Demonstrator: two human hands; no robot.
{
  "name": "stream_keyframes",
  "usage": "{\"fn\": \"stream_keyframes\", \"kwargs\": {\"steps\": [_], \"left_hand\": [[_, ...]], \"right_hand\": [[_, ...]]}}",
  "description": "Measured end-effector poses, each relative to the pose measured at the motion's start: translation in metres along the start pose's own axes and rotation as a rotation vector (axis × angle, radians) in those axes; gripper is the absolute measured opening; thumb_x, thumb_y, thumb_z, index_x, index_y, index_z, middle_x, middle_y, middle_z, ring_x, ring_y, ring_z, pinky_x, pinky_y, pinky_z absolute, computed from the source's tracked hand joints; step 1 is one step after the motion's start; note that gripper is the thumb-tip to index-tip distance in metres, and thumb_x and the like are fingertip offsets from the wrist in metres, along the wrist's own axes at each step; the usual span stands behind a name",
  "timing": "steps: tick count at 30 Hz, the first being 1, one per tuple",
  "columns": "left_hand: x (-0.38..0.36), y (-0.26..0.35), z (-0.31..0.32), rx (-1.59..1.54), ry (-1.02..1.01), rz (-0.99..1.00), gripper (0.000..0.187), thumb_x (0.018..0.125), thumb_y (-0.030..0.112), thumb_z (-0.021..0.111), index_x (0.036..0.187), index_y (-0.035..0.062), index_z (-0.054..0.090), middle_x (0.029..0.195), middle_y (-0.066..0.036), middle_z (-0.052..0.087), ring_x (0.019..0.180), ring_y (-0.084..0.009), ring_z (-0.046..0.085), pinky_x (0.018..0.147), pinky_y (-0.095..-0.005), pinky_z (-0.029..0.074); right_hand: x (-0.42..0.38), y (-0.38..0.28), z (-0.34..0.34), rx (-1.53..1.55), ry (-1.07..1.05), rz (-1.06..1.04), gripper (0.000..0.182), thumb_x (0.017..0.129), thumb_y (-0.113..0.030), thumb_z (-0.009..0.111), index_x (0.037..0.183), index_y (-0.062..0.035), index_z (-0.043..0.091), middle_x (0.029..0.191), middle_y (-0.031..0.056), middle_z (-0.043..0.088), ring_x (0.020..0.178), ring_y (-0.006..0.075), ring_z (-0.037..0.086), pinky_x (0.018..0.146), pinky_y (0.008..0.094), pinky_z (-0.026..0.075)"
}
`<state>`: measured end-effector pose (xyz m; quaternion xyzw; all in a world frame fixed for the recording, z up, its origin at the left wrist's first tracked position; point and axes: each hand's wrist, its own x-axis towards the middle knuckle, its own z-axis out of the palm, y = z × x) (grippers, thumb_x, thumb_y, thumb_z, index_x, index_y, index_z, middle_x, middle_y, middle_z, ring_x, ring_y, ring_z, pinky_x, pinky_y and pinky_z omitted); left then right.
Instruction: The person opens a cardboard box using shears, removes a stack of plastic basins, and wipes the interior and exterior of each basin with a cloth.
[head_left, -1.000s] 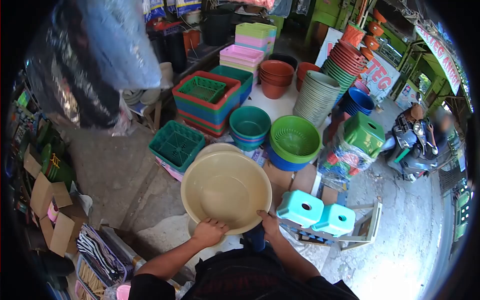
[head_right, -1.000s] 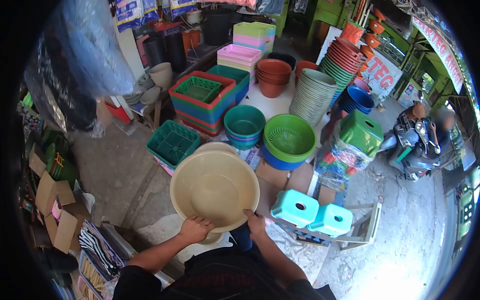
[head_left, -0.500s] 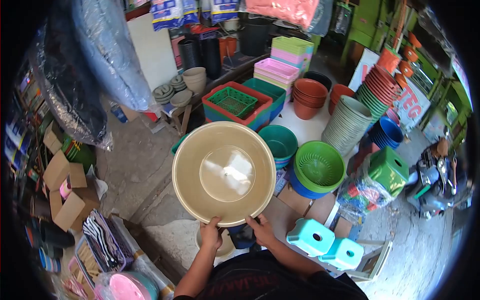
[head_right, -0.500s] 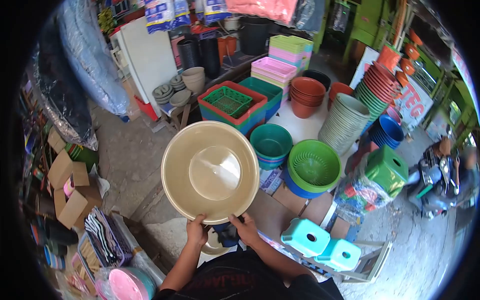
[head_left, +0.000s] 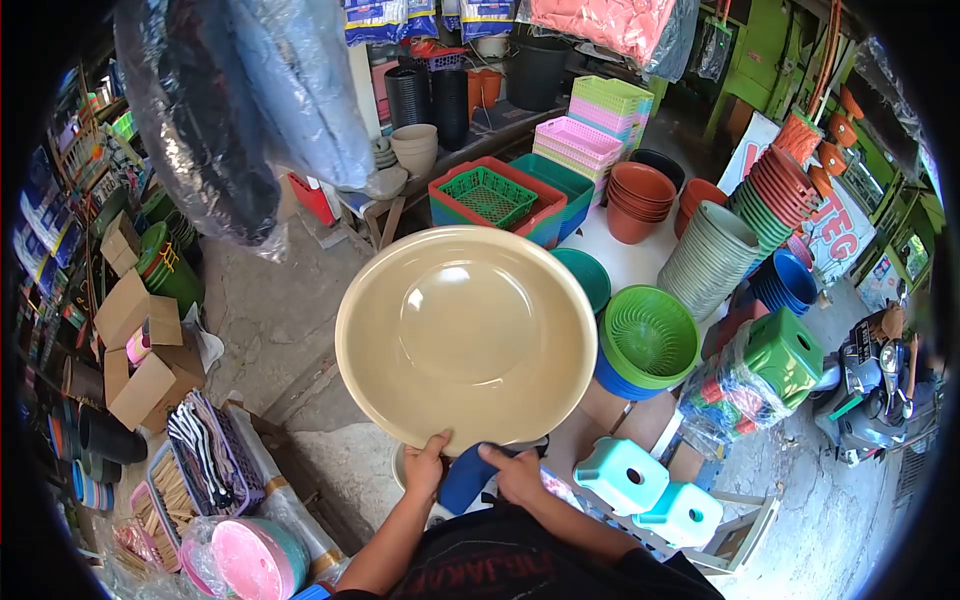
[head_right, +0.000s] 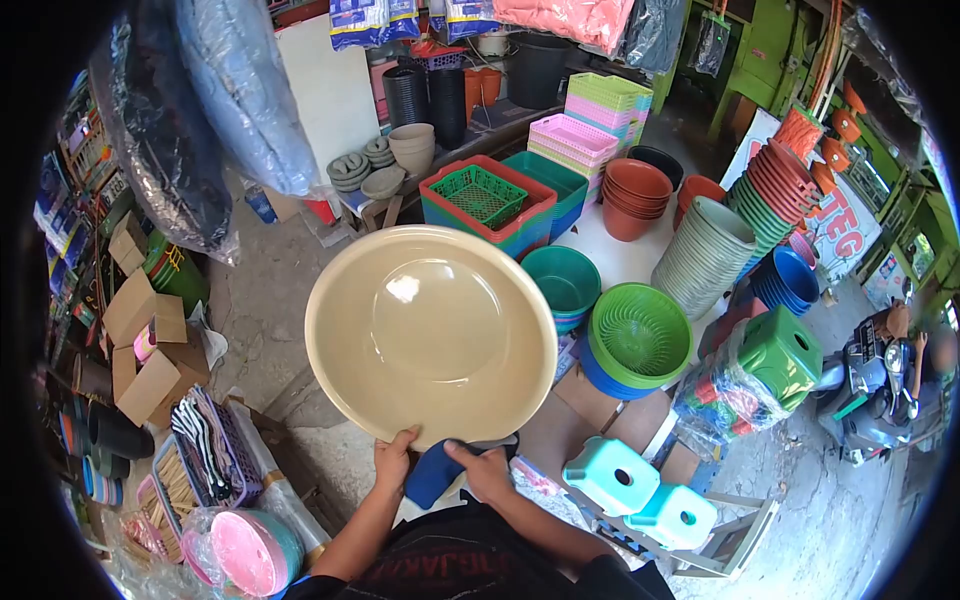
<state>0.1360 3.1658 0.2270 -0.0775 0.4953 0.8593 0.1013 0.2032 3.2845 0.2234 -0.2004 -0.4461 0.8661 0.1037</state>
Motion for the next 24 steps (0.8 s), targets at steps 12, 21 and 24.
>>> {"fn": "stream_keyframes", "kwargs": {"steps": [12, 21, 24], "left_hand": [[-0.009, 0.038, -0.030, 0.151, -0.016, 0.229, 0.035, 0.073, 0.002, 0.063, 0.106, 0.0019, 0.054, 0.100, -0.008, 0.059, 0.095, -0.0181, 0.055, 0.085, -0.0335, 0.042], [0.013, 0.119, -0.058, 0.738, -0.434, 0.159, 0.027, 0.073, 0.000, 0.063, 0.099, -0.0011, 0.059, 0.090, -0.009, 0.063, 0.072, -0.0180, 0.061, 0.062, -0.0276, 0.049], [0.022, 0.103, -0.060, 0.467, -0.237, 0.232, 0.029, 0.073, 0.001, 0.063, 0.101, -0.0017, 0.057, 0.092, -0.010, 0.062, 0.078, -0.0169, 0.060, 0.068, -0.0281, 0.049]], "right_hand": [[-0.005, -0.014, 0.031, 0.292, 0.126, -0.256, 0.036, 0.070, 0.007, 0.065, 0.103, -0.0024, 0.055, 0.098, 0.0044, 0.059, 0.092, 0.0140, 0.056, 0.080, 0.0278, 0.045], [-0.022, -0.044, -0.023, -0.080, 0.197, -0.289, 0.039, 0.066, 0.007, 0.068, 0.102, -0.0008, 0.056, 0.096, 0.0064, 0.060, 0.087, 0.0156, 0.058, 0.078, 0.0292, 0.046], [-0.017, -0.006, -0.028, 0.049, 0.231, -0.286, 0.041, 0.065, 0.008, 0.067, 0.103, -0.0005, 0.055, 0.097, 0.0073, 0.060, 0.087, 0.0162, 0.058, 0.078, 0.0301, 0.046]]}}
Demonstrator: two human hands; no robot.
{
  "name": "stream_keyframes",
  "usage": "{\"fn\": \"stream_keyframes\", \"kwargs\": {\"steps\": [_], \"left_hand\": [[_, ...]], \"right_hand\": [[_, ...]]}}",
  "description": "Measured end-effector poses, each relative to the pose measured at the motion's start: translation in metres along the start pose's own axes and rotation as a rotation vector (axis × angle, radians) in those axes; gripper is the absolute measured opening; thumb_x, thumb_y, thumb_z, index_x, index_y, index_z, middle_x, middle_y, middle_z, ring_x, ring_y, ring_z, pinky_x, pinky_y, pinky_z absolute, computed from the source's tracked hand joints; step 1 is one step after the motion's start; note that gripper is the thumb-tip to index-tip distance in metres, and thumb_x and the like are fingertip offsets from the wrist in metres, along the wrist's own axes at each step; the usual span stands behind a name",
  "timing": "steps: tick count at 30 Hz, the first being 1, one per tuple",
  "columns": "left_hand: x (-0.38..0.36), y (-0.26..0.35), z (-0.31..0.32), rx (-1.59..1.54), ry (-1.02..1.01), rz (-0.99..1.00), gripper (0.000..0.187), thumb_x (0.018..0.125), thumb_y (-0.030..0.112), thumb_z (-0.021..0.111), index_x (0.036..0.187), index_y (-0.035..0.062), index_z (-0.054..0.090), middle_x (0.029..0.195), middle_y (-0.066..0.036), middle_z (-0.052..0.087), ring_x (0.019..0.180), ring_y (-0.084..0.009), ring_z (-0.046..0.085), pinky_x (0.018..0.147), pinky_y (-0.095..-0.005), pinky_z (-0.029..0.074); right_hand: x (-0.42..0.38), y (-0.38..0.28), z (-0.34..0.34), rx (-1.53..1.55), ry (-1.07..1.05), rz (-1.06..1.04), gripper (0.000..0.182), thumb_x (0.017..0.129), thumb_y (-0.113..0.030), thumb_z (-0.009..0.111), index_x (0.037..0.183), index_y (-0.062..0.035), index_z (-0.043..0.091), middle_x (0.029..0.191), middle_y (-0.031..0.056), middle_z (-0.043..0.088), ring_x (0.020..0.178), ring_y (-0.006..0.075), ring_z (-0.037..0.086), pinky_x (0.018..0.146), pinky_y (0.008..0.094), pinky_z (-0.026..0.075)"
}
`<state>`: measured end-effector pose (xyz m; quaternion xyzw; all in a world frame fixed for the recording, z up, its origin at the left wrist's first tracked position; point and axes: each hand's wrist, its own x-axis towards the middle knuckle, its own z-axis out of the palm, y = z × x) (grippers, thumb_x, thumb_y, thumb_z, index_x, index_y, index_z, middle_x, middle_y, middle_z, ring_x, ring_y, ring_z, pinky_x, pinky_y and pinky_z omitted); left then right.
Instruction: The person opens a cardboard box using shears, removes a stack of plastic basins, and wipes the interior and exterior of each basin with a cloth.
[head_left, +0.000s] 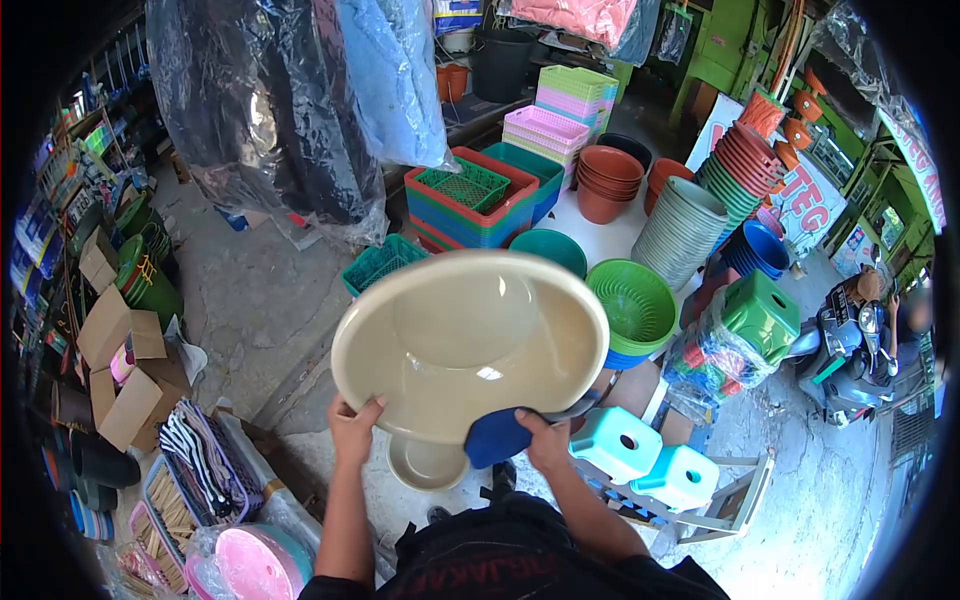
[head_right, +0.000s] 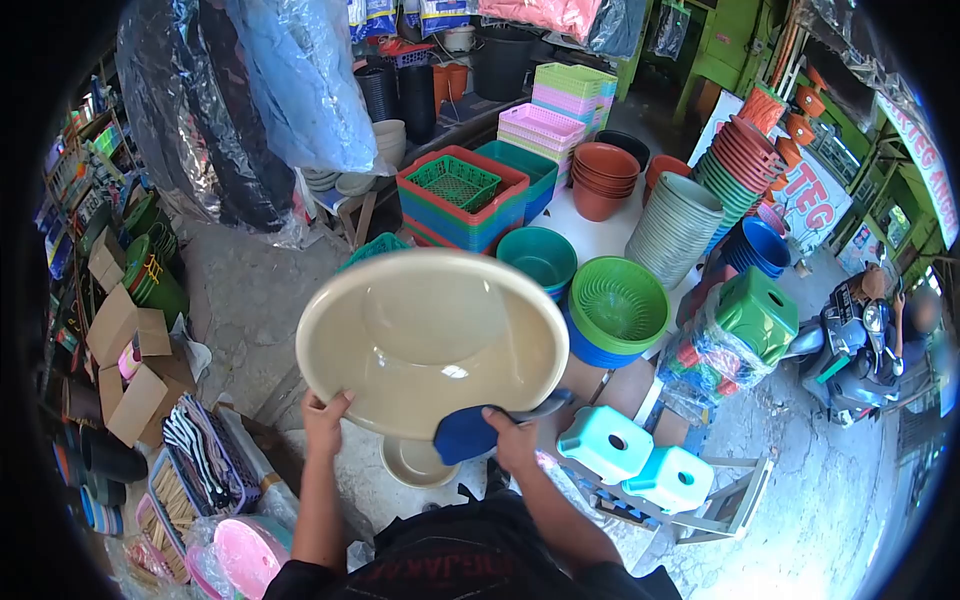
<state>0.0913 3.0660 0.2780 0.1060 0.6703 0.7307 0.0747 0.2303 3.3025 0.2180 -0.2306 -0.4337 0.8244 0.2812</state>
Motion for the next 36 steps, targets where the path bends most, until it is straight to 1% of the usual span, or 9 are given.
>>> {"fn": "stream_keyframes", "kwargs": {"steps": [2, 5, 13, 16, 18, 21, 25, 29, 36], "left_hand": [[-0.023, -0.026, 0.045, -0.332, 0.250, -0.097, 0.032, 0.072, 0.002, 0.065, 0.102, -0.0021, 0.056, 0.095, -0.010, 0.062, 0.085, -0.0160, 0.059, 0.074, -0.0283, 0.047], [-0.049, -0.056, 0.085, -0.072, 0.420, -0.055, 0.036, 0.070, 0.002, 0.065, 0.104, -0.0019, 0.054, 0.097, -0.010, 0.060, 0.087, -0.0182, 0.058, 0.074, -0.0301, 0.047], [0.007, -0.011, -0.020, 0.204, -0.222, -0.183, 0.032, 0.071, 0.001, 0.062, 0.101, -0.0013, 0.055, 0.092, -0.009, 0.063, 0.083, -0.0159, 0.060, 0.073, -0.0282, 0.047], [-0.005, -0.014, 0.016, -0.295, 0.209, 0.071, 0.049, 0.071, 0.004, 0.067, 0.115, 0.0008, 0.046, 0.101, -0.010, 0.059, 0.089, -0.0175, 0.058, 0.078, -0.0291, 0.047], [-0.038, -0.083, 0.044, -0.315, 0.270, -0.045, 0.050, 0.069, 0.002, 0.069, 0.114, -0.0007, 0.047, 0.104, -0.010, 0.058, 0.097, -0.0178, 0.054, 0.083, -0.0302, 0.045], [-0.049, -0.058, 0.069, -0.234, 0.268, -0.171, 0.042, 0.072, 0.004, 0.066, 0.111, 0.0018, 0.051, 0.105, -0.009, 0.057, 0.097, -0.0184, 0.054, 0.089, -0.0350, 0.042], [-0.014, -0.030, 0.022, -0.246, -0.016, -0.339, 0.023, 0.071, -0.001, 0.063, 0.094, 0.0023, 0.059, 0.084, -0.005, 0.064, 0.073, -0.0156, 0.062, 0.062, -0.0304, 0.052], [-0.001, -0.008, 0.009, -0.261, 0.073, -0.329, 0.019, 0.070, -0.004, 0.061, 0.088, 0.0015, 0.060, 0.081, -0.005, 0.064, 0.062, -0.0125, 0.060, 0.056, -0.0246, 0.047], [0.037, 0.049, -0.058, 0.554, -0.288, -0.051, 0.028, 0.068, -0.002, 0.060, 0.096, 0.0001, 0.061, 0.082, -0.006, 0.064, 0.079, -0.0136, 0.060, 0.068, -0.0263, 0.047]], "right_hand": [[-0.008, 0.022, 0.016, 0.180, 0.091, 0.042, 0.040, 0.066, 0.008, 0.066, 0.103, -0.0001, 0.055, 0.097, 0.0074, 0.060, 0.087, 0.0168, 0.058, 0.078, 0.0302, 0.046], [-0.014, 0.036, 0.025, 0.233, 0.046, 0.164, 0.038, 0.066, 0.007, 0.067, 0.102, 0.0005, 0.056, 0.097, 0.0071, 0.060, 0.087, 0.0168, 0.058, 0.079, 0.0298, 0.046], [0.002, 0.000, 0.009, -0.106, 0.054, 0.014, 0.027, 0.068, 0.005, 0.067, 0.093, 0.0018, 0.059, 0.085, 0.0061, 0.062, 0.076, 0.0159, 0.059, 0.071, 0.0282, 0.048], [-0.001, 0.016, 0.023, -0.025, 0.072, -0.040, 0.027, 0.069, 0.005, 0.066, 0.095, 0.0016, 0.059, 0.092, 0.0066, 0.061, 0.081, 0.0156, 0.059, 0.074, 0.0287, 0.047], [-0.004, 0.028, 0.040, 0.057, 0.070, -0.001, 0.026, 0.070, 0.005, 0.066, 0.095, 0.0017, 0.059, 0.093, 0.0067, 0.061, 0.081, 0.0154, 0.059, 0.074, 0.0286, 0.047], [-0.015, 0.026, 0.048, 0.123, 0.051, 0.120, 0.025, 0.071, 0.004, 0.066, 0.095, 0.0025, 0.058, 0.093, 0.0068, 0.061, 0.081, 0.0153, 0.058, 0.074, 0.0285, 0.047], [-0.006, 0.017, 0.046, -0.074, 0.023, 0.059, 0.025, 0.072, 0.004, 0.066, 0.096, 0.0025, 0.058, 0.092, 0.0071, 0.061, 0.081, 0.0152, 0.058, 0.075, 0.0282, 0.047], [0.000, 0.012, 0.049, 0.004, -0.003, -0.022, 0.027, 0.071, 0.004, 0.066, 0.097, 0.0003, 0.058, 0.092, 0.0053, 0.061, 0.082, 0.0149, 0.058, 0.075, 0.0283, 0.046], [0.022, -0.028, 0.009, -0.493, -0.056, -0.115, 0.018, 0.068, 0.003, 0.067, 0.085, 0.0001, 0.063, 0.079, 0.0032, 0.063, 0.072, 0.0126, 0.060, 0.066, 0.0260, 0.048]]}}
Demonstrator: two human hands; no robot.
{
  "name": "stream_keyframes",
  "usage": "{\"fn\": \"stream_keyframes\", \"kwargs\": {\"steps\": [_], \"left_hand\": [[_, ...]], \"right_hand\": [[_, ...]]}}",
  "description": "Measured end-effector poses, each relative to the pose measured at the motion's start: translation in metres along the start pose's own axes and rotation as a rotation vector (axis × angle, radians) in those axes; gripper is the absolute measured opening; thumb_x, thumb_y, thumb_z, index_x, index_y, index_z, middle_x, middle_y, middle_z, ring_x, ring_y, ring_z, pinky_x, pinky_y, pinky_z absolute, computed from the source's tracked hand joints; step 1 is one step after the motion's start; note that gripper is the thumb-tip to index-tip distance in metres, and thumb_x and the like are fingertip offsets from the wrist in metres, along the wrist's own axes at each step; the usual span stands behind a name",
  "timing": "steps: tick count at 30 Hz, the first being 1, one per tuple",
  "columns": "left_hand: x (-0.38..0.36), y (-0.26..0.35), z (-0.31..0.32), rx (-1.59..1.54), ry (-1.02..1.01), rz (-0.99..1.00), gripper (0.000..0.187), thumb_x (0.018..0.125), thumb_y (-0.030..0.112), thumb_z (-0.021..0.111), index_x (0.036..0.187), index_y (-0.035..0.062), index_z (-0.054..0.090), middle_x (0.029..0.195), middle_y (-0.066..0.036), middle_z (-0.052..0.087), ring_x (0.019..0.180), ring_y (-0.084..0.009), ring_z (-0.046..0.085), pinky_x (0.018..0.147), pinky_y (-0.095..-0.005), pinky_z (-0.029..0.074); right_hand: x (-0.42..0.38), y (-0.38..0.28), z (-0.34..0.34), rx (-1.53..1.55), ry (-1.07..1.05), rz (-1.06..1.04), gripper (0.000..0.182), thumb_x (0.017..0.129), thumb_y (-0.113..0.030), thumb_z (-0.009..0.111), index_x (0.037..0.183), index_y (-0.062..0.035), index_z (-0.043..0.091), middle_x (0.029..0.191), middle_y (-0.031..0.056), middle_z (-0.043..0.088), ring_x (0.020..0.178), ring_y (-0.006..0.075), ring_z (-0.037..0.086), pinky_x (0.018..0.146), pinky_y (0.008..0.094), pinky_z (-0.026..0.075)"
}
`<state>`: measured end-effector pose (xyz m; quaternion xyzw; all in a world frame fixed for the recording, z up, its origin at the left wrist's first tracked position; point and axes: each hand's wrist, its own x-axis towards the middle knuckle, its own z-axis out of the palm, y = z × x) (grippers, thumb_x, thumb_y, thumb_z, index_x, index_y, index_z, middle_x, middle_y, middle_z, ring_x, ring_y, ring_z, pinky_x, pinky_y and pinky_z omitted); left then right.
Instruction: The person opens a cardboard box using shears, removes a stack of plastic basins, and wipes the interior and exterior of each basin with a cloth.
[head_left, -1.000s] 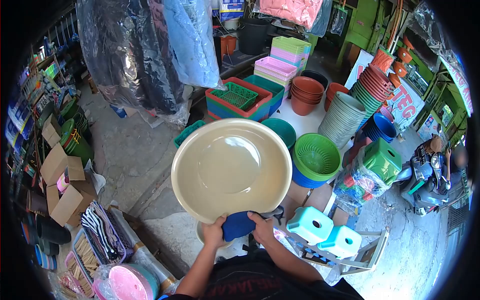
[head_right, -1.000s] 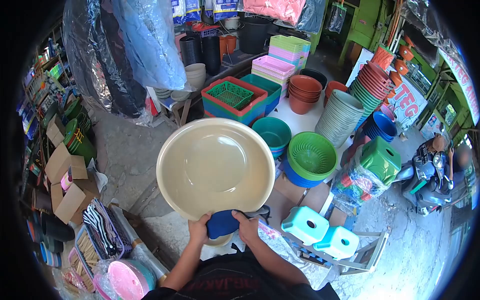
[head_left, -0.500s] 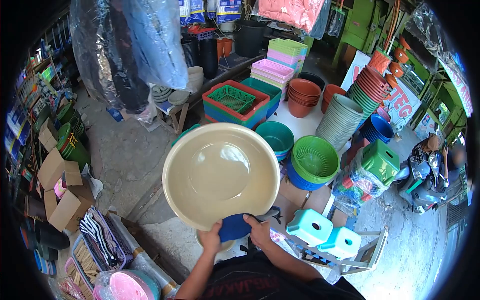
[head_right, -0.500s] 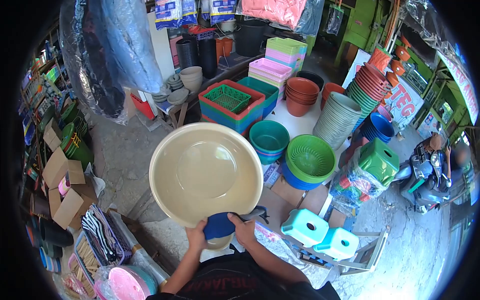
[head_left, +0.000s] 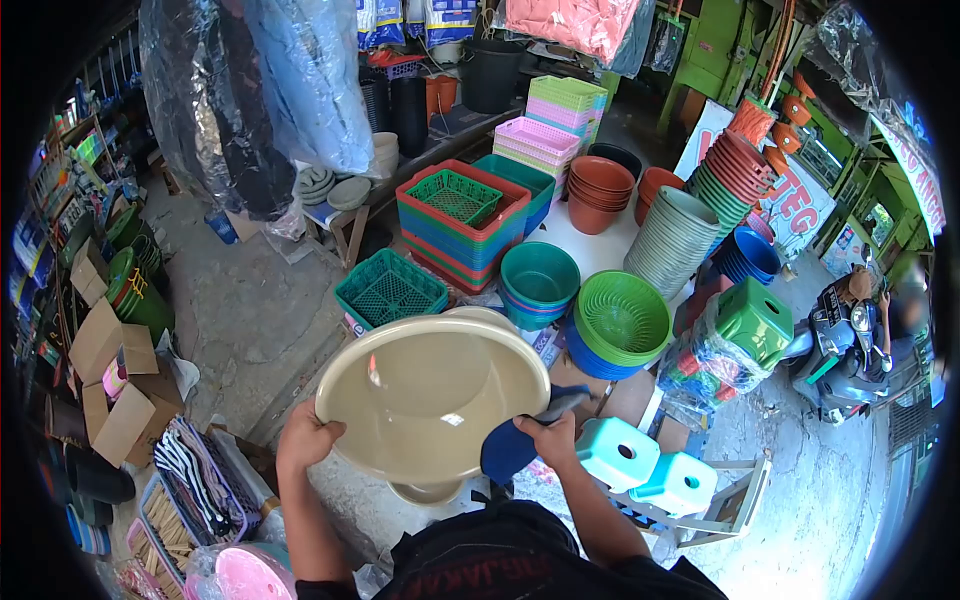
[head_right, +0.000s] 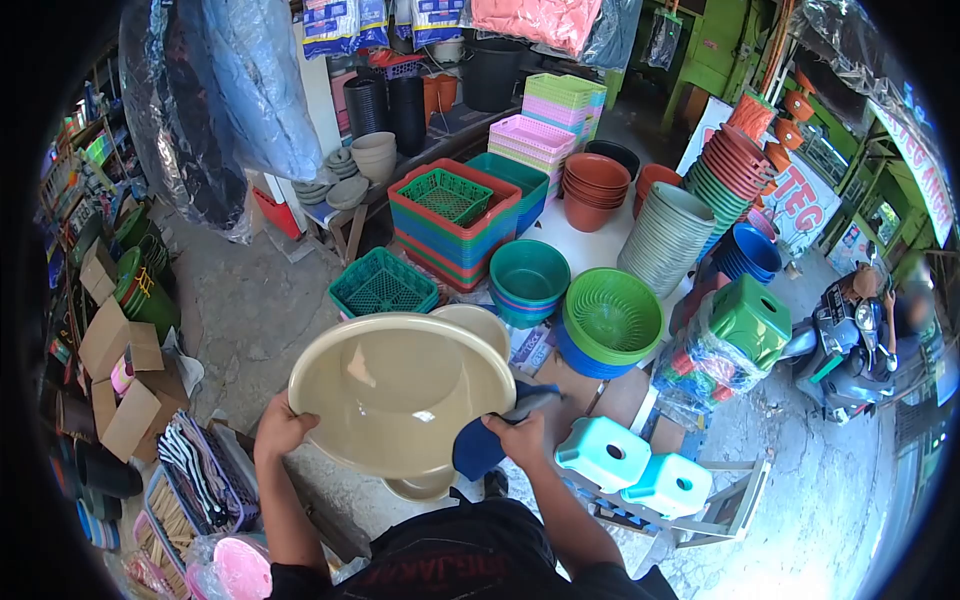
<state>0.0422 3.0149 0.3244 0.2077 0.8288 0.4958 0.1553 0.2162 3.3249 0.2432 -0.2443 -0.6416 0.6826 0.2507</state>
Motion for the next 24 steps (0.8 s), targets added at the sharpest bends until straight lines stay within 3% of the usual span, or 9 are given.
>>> {"fn": "stream_keyframes", "kwargs": {"steps": [4, 6, 8, 11, 13, 19, 20, 22, 24], "left_hand": [[0.012, -0.006, 0.028, -0.253, 0.229, 0.210, 0.046, 0.069, -0.002, 0.061, 0.114, 0.0003, 0.053, 0.102, -0.010, 0.060, 0.092, -0.0177, 0.058, 0.077, -0.0285, 0.046], [0.000, -0.012, 0.071, -0.753, 0.513, 0.100, 0.058, 0.070, -0.002, 0.062, 0.124, -0.0010, 0.042, 0.115, -0.012, 0.053, 0.098, -0.0205, 0.055, 0.083, -0.0301, 0.045], [-0.019, -0.036, 0.132, -0.340, 0.501, 0.001, 0.055, 0.072, -0.003, 0.060, 0.123, -0.0035, 0.040, 0.115, -0.012, 0.053, 0.097, -0.0205, 0.056, 0.083, -0.0300, 0.045], [-0.030, -0.026, 0.171, -1.027, 0.557, -0.086, 0.046, 0.073, -0.004, 0.059, 0.117, -0.0055, 0.045, 0.110, -0.011, 0.056, 0.094, -0.0188, 0.057, 0.081, -0.0298, 0.045], [-0.027, -0.041, 0.150, -0.724, 0.471, -0.120, 0.032, 0.072, -0.005, 0.056, 0.104, -0.0046, 0.054, 0.099, -0.010, 0.061, 0.086, -0.0179, 0.059, 0.076, -0.0301, 0.047], [-0.015, -0.049, 0.065, -0.108, 0.179, 0.046, 0.019, 0.072, -0.002, 0.053, 0.088, 0.0003, 0.062, 0.079, -0.004, 0.065, 0.074, -0.0170, 0.061, 0.068, -0.0302, 0.047], [-0.015, -0.043, 0.064, 0.092, 0.156, 0.027, 0.023, 0.072, -0.002, 0.054, 0.093, 0.0024, 0.062, 0.082, -0.006, 0.066, 0.076, -0.0161, 0.061, 0.069, -0.0300, 0.047], [-0.012, -0.029, 0.075, 0.170, 0.143, 0.053, 0.026, 0.072, -0.002, 0.053, 0.096, 0.0034, 0.062, 0.084, -0.009, 0.066, 0.078, -0.0190, 0.063, 0.070, -0.0310, 0.047], [-0.009, -0.035, 0.081, 0.250, 0.138, 0.072, 0.029, 0.072, -0.002, 0.052, 0.098, 0.0044, 0.061, 0.086, -0.012, 0.066, 0.080, -0.0219, 0.064, 0.071, -0.0320, 0.048]], "right_hand": [[-0.001, 0.011, 0.005, 0.062, 0.083, -0.015, 0.018, 0.071, -0.001, 0.067, 0.088, 0.0019, 0.062, 0.082, 0.0067, 0.064, 0.070, 0.0153, 0.061, 0.063, 0.0272, 0.049], [-0.005, 0.016, 0.020, 0.194, 0.150, -0.025, 0.018, 0.072, -0.001, 0.067, 0.088, 0.0018, 0.061, 0.082, 0.0062, 0.063, 0.070, 0.0150, 0.060, 0.063, 0.0273, 0.048], [-0.015, 0.016, 0.034, 0.244, 0.247, 0.013, 0.017, 0.073, 0.001, 0.065, 0.089, 0.0024, 0.059, 0.085, 0.0062, 0.062, 0.074, 0.0141, 0.059, 0.065, 0.0275, 0.048], [-0.022, 0.018, 0.034, 0.346, 0.174, 0.109, 0.018, 0.071, 0.001, 0.065, 0.089, -0.0008, 0.061, 0.083, 0.0034, 0.062, 0.075, 0.0127, 0.058, 0.066, 0.0261, 0.046], [-0.023, 0.018, 0.032, 0.320, 0.201, 0.124, 0.021, 0.070, -0.001, 0.067, 0.089, 0.0006, 0.061, 0.085, 0.0055, 0.063, 0.077, 0.0136, 0.059, 0.068, 0.0265, 0.047], [0.016, -0.017, -0.019, -0.800, 0.094, -0.197, 0.016, 0.068, -0.009, 0.069, 0.082, -0.0036, 0.064, 0.077, 0.0110, 0.066, 0.068, 0.0239, 0.064, 0.064, 0.0370, 0.050], [0.019, -0.020, -0.017, -0.799, 0.100, -0.191, 0.016, 0.068, -0.009, 0.069, 0.082, -0.0036, 0.064, 0.077, 0.0110, 0.066, 0.068, 0.0239, 0.064, 0.064, 0.0370, 0.050], [0.023, -0.024, -0.010, -0.718, 0.138, -0.749, 0.013, 0.068, -0.009, 0.068, 0.079, -0.0040, 0.063, 0.077, 0.0104, 0.065, 0.072, 0.0247, 0.064, 0.066, 0.0350, 0.049], [0.015, -0.013, -0.006, -0.485, 0.177, -0.693, 0.015, 0.068, -0.010, 0.069, 0.080, -0.0040, 0.063, 0.079, 0.0109, 0.063, 0.072, 0.0262, 0.062, 0.067, 0.0345, 0.049]]}}
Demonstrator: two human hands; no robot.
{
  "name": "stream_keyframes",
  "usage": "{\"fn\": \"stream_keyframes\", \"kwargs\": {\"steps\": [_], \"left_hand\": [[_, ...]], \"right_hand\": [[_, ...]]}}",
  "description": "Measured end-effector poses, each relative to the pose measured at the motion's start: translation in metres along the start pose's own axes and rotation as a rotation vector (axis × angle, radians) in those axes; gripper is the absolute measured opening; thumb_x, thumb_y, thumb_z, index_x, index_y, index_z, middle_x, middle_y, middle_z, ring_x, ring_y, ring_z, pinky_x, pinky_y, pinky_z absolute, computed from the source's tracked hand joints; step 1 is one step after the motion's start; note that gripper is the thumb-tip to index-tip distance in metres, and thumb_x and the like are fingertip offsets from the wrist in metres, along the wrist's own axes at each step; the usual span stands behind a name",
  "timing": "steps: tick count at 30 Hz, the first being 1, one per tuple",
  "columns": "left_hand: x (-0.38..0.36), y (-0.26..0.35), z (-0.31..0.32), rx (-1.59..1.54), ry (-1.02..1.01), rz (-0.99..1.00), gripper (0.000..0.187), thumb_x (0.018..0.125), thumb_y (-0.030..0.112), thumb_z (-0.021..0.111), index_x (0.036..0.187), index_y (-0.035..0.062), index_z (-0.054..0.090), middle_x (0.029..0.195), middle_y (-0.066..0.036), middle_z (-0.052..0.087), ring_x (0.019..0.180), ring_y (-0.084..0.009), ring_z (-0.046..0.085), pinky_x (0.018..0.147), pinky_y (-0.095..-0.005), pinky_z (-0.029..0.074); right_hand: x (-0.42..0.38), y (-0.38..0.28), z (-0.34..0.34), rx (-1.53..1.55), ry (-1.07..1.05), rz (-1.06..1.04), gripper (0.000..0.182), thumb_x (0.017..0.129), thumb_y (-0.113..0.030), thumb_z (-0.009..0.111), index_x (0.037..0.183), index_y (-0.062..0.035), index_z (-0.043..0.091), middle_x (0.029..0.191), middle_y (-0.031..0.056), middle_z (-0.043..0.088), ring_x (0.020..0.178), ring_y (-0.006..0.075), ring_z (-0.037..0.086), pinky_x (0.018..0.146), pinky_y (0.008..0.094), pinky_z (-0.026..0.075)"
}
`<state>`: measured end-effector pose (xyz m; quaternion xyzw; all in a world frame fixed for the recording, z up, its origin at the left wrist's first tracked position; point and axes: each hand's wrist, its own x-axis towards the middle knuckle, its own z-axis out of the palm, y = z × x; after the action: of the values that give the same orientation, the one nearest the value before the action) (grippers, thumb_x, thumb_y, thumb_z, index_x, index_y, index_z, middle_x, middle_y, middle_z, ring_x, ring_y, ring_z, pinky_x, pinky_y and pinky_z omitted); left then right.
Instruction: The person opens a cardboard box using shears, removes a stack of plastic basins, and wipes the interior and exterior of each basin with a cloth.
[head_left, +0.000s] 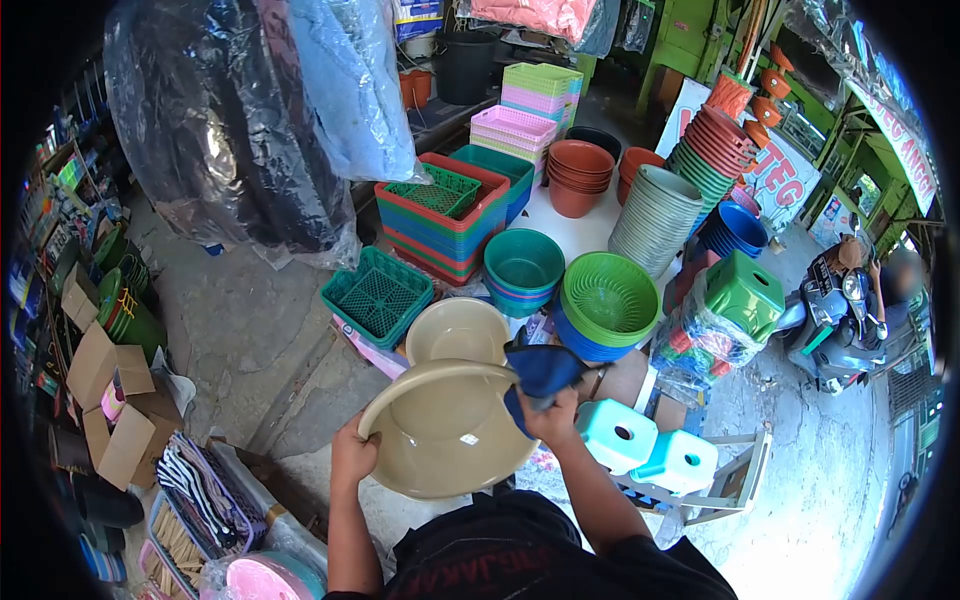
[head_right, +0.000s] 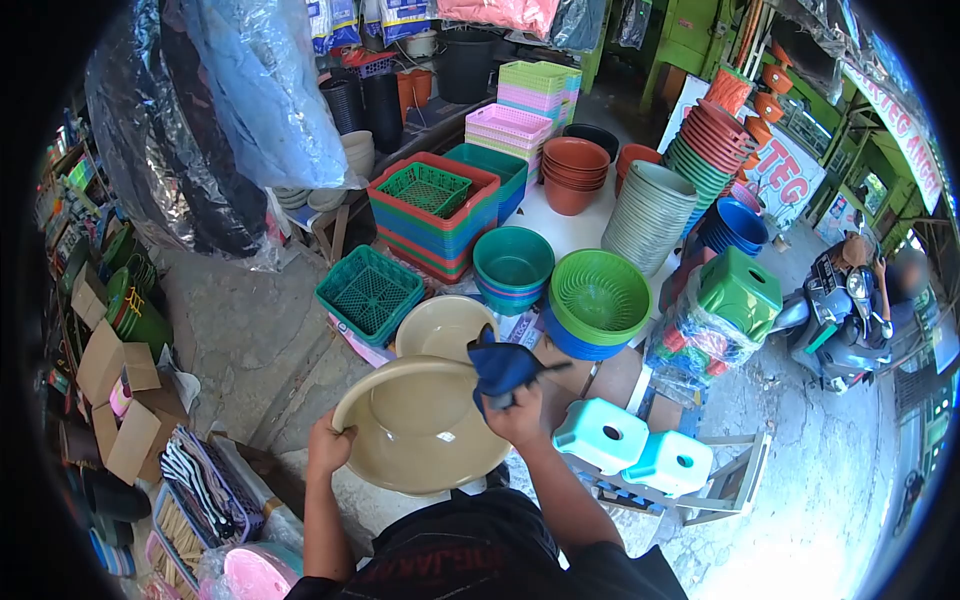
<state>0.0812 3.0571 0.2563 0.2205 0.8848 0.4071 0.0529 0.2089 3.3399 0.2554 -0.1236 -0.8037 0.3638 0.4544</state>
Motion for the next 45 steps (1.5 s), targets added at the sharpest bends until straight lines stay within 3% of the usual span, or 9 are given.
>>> {"fn": "stream_keyframes", "kwargs": {"steps": [5, 7, 9, 16, 25, 33, 38, 40, 45], "left_hand": [[-0.012, -0.082, 0.053, -0.471, -0.018, -0.412, 0.032, 0.067, -0.006, 0.055, 0.098, 0.0005, 0.060, 0.091, -0.011, 0.065, 0.079, -0.0231, 0.063, 0.070, -0.0308, 0.048], [-0.020, -0.093, 0.066, -0.583, 0.042, -0.537, 0.032, 0.067, -0.007, 0.055, 0.098, -0.0001, 0.059, 0.090, -0.011, 0.064, 0.079, -0.0242, 0.063, 0.069, -0.0317, 0.048], [-0.019, -0.100, 0.078, -0.698, 0.111, -0.673, 0.032, 0.067, -0.008, 0.055, 0.098, -0.0007, 0.058, 0.090, -0.012, 0.063, 0.079, -0.0254, 0.063, 0.068, -0.0326, 0.049], [0.007, -0.110, 0.136, -1.147, 0.124, -0.856, 0.031, 0.071, -0.009, 0.052, 0.102, -0.0054, 0.052, 0.093, -0.017, 0.059, 0.079, -0.0301, 0.062, 0.063, -0.0395, 0.053], [0.084, -0.113, 0.204, -1.284, -0.013, -1.052, 0.034, 0.077, 0.004, 0.054, 0.111, 0.0065, 0.048, 0.103, -0.010, 0.057, 0.088, -0.0248, 0.060, 0.072, -0.0403, 0.053], [0.162, -0.160, 0.278, -0.847, -0.062, -1.108, 0.039, 0.078, 0.012, 0.055, 0.116, 0.0123, 0.048, 0.105, -0.005, 0.056, 0.094, -0.0207, 0.056, 0.078, -0.0411, 0.048], [0.180, -0.173, 0.308, -0.681, 0.118, -1.069, 0.038, 0.077, 0.018, 0.059, 0.113, 0.0165, 0.048, 0.106, -0.004, 0.054, 0.097, -0.0189, 0.051, 0.078, -0.0394, 0.042], [0.181, -0.177, 0.319, -0.163, 0.355, -1.110, 0.048, 0.074, 0.005, 0.059, 0.119, 0.0095, 0.043, 0.104, -0.010, 0.054, 0.091, -0.0234, 0.056, 0.077, -0.0373, 0.049], [0.157, -0.183, 0.330, -0.689, 0.151, -1.008, 0.051, 0.072, 0.004, 0.061, 0.116, 0.0097, 0.037, 0.106, -0.010, 0.051, 0.094, -0.0235, 0.053, 0.076, -0.0402, 0.045]], "right_hand": [[-0.015, 0.025, -0.012, 0.067, 0.074, 0.384, 0.023, 0.071, -0.020, 0.071, 0.081, -0.0015, 0.061, 0.082, 0.0156, 0.061, 0.074, 0.0319, 0.060, 0.069, 0.0344, 0.046], [-0.025, 0.024, -0.025, -0.103, -0.053, 0.518, 0.033, 0.070, -0.027, 0.073, 0.083, 0.0003, 0.061, 0.087, 0.0193, 0.061, 0.080, 0.0333, 0.060, 0.071, 0.0365, 0.046], [-0.035, 0.029, -0.032, -0.235, -0.546, 1.042, 0.047, 0.067, -0.033, 0.075, 0.090, 0.0044, 0.059, 0.100, 0.0241, 0.057, 0.093, 0.0335, 0.057, 0.076, 0.0379, 0.045], [-0.098, 0.087, 0.026, 0.077, -0.455, 1.035, 0.070, 0.065, -0.032, 0.077, 0.116, 0.0074, 0.046, 0.102, 0.0191, 0.060, 0.094, 0.0250, 0.058, 0.082, 0.0318, 0.046], [-0.042, 0.186, 0.077, 0.198, -0.293, 1.215, 0.050, 0.064, -0.020, 0.074, 0.106, 0.0017, 0.056, 0.095, 0.0147, 0.064, 0.086, 0.0216, 0.061, 0.078, 0.0323, 0.047], [-0.053, 0.308, 0.127, 0.030, -0.386, 1.110, 0.053, 0.066, -0.035, 0.073, 0.101, 0.0018, 0.057, 0.087, 0.0197, 0.063, 0.085, 0.0317, 0.062, 0.074, 0.0367, 0.048], [-0.042, 0.320, 0.127, -0.115, -0.460, 1.192, 0.056, 0.065, -0.048, 0.072, 0.091, 0.0002, 0.057, 0.083, 0.0194, 0.062, 0.080, 0.0343, 0.062, 0.069, 0.0395, 0.047], [-0.052, 0.333, 0.133, -0.065, -0.455, 1.206, 0.055, 0.066, -0.046, 0.072, 0.092, 0.0002, 0.057, 0.083, 0.0192, 0.063, 0.079, 0.0341, 0.062, 0.069, 0.0394, 0.048], [-0.058, 0.342, 0.132, 0.180, -0.461, 1.307, 0.053, 0.068, -0.036, 0.074, 0.100, 0.0018, 0.057, 0.087, 0.0124, 0.064, 0.079, 0.0189, 0.061, 0.070, 0.0317, 0.048]]}}
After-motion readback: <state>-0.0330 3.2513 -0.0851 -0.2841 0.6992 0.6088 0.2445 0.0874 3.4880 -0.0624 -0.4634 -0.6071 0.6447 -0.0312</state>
